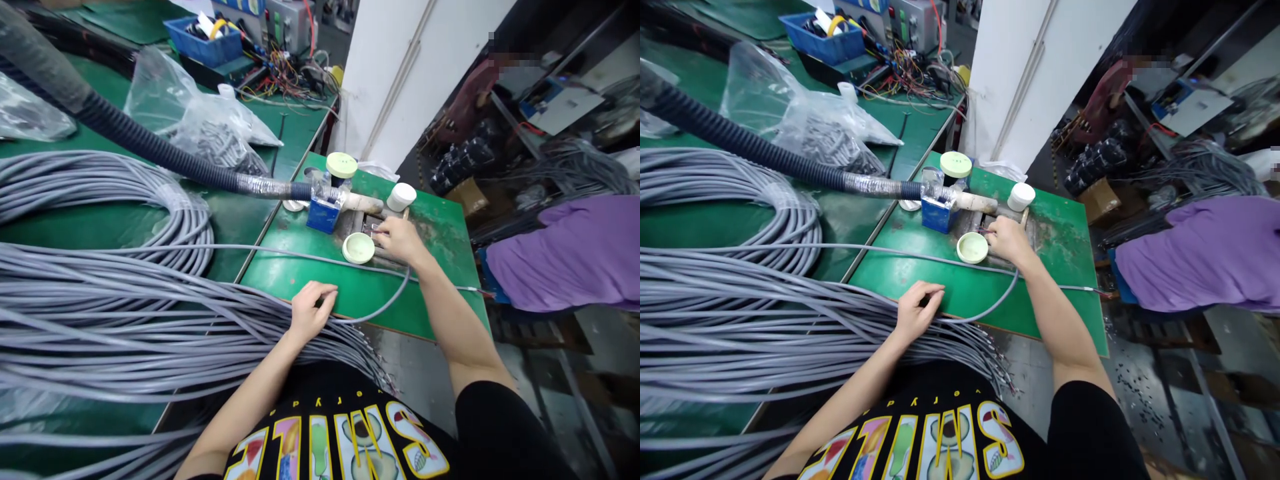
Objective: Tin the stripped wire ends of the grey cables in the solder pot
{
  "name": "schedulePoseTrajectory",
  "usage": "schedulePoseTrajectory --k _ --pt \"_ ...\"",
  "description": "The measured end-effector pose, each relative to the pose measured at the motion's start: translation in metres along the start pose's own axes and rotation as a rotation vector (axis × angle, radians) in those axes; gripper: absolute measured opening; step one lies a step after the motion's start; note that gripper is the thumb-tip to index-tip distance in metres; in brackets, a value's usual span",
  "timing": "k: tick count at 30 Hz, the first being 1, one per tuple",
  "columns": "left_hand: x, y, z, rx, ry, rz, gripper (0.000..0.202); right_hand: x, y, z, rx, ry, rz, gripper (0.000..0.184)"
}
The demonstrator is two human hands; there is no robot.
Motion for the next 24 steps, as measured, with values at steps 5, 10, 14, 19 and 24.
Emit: schedulePoseTrajectory --k 5,10,14,19,24 --pt "-0.002 -0.001 0.001 0.002 -0.038 -0.049 0.010 0.034 0.010 0.004 -0.003 0.167 -0.048 0.030" --pt "-0.002 -0.001 0.002 0.007 -0.056 -0.056 0.011 0.044 0.028 0.011 -0.051 0.254 -0.041 0.030" --pt "0.000 -0.002 0.002 0.009 -0.063 -0.047 0.011 0.047 0.036 0.014 -0.068 0.278 -0.031 0.030" --pt "0.002 -0.002 0.003 0.013 -0.052 -0.041 0.011 0.046 0.039 0.015 -0.087 0.298 -0.013 0.030" --pt "0.001 -0.001 0.003 0.005 -0.048 -0.045 0.010 0.043 0.041 0.017 -0.116 0.315 -0.037 0.030"
Point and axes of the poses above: each hand's wrist, its own z-axis towards the middle knuckle, its own y-axis out of the palm, x = y × z, the point moved 3 cm from there along z, towards the middle knuckle, and after that the axes turned 7 degrees about -y, right-handed, at the moved point
